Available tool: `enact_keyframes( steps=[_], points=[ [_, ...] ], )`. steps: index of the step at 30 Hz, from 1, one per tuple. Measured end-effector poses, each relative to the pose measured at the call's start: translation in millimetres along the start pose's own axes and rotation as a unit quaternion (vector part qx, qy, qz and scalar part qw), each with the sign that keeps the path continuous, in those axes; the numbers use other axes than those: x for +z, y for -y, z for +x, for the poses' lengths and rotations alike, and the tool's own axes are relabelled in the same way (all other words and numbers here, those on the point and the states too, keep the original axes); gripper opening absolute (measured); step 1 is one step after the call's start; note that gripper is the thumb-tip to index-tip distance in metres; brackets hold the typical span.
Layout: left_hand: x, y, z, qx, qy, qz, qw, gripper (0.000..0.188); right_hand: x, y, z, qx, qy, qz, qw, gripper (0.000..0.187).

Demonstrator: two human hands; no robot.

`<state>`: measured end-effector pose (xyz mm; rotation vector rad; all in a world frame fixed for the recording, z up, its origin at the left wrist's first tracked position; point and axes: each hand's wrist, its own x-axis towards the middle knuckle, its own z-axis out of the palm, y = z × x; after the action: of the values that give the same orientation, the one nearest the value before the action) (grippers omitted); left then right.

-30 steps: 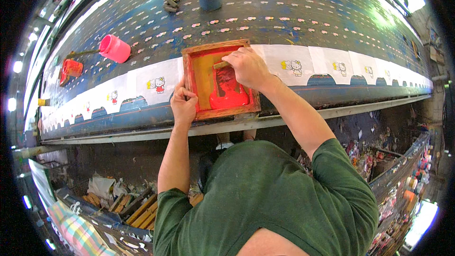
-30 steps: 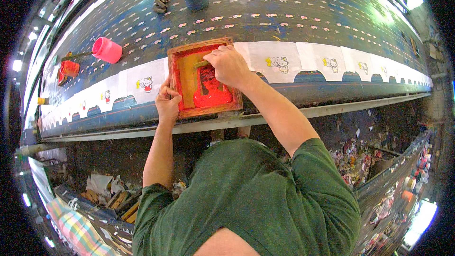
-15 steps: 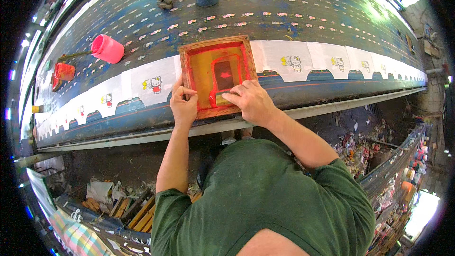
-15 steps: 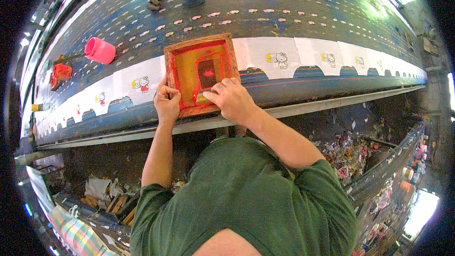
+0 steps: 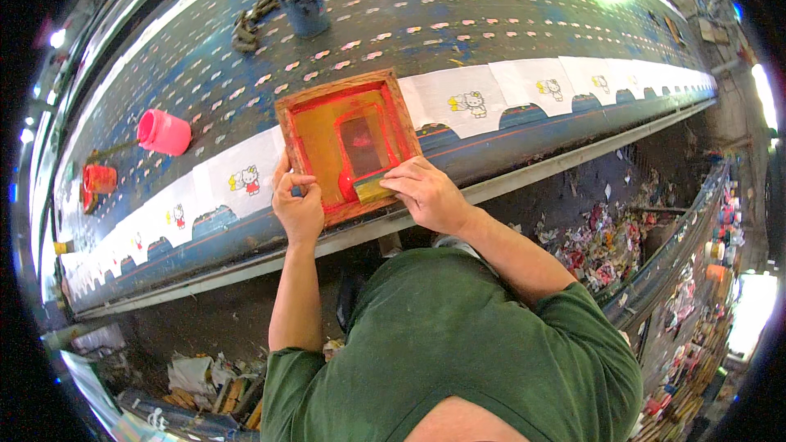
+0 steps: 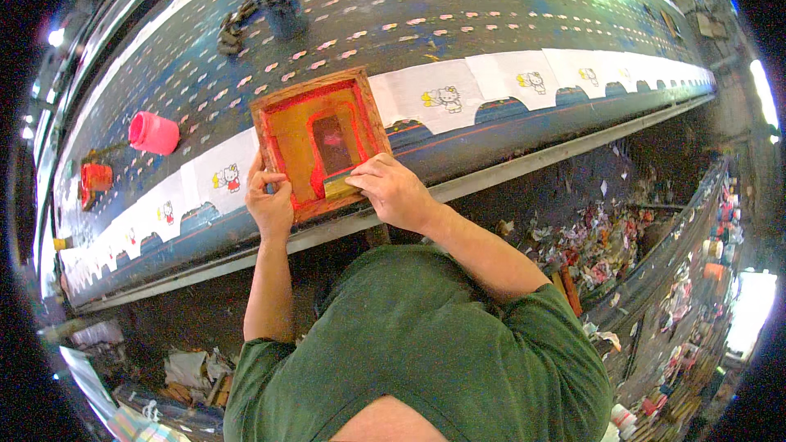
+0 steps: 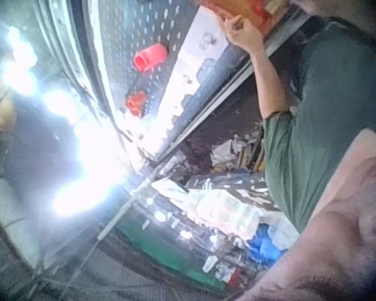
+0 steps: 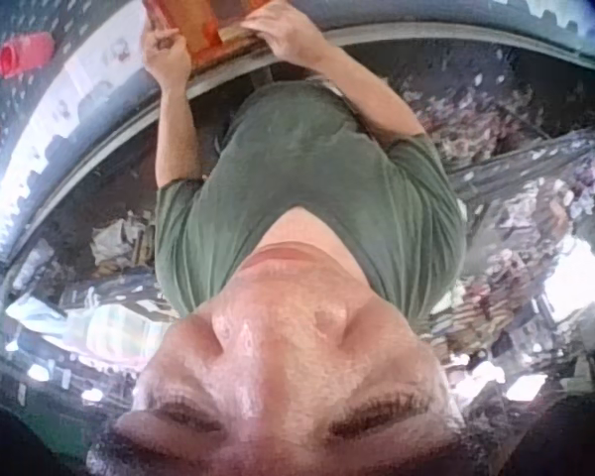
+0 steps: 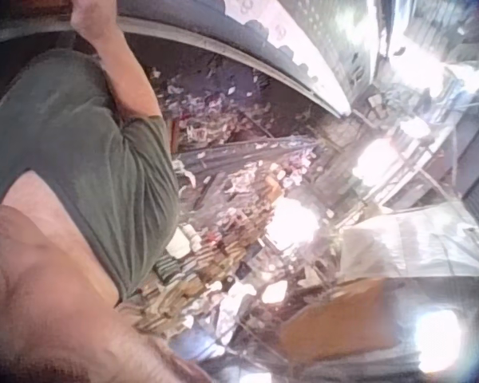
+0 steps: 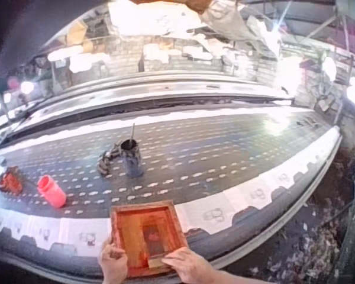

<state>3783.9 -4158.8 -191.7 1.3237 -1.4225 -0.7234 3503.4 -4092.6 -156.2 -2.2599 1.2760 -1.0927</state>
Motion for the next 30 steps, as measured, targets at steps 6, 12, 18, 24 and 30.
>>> enact_keyframes(
  steps=[6,12,18,24,30],
  points=[
    [62,-33,-7,0.057,-0.001,-0.025,0.998,0.020,-42,-26,-29,0.019,-0.058,0.012,0.998,0.032],
    [167,-42,-29,0.038,0.006,-0.032,0.999,0.019,-113,-84,-78,0.023,-0.090,-0.025,0.995,0.035],
    [239,-48,-45,0.011,-0.007,-0.066,0.998,0.018,-164,-129,-108,0.018,-0.086,-0.029,0.996,0.036],
    [250,-48,-44,-0.058,0.027,-0.206,0.977,0.024,-180,-149,-115,-0.006,-0.085,0.013,0.996,0.035],
    [252,-34,-46,-0.035,0.015,-0.218,0.975,0.023,-182,-153,-111,-0.009,-0.078,0.023,0.997,0.031]
  ],
)
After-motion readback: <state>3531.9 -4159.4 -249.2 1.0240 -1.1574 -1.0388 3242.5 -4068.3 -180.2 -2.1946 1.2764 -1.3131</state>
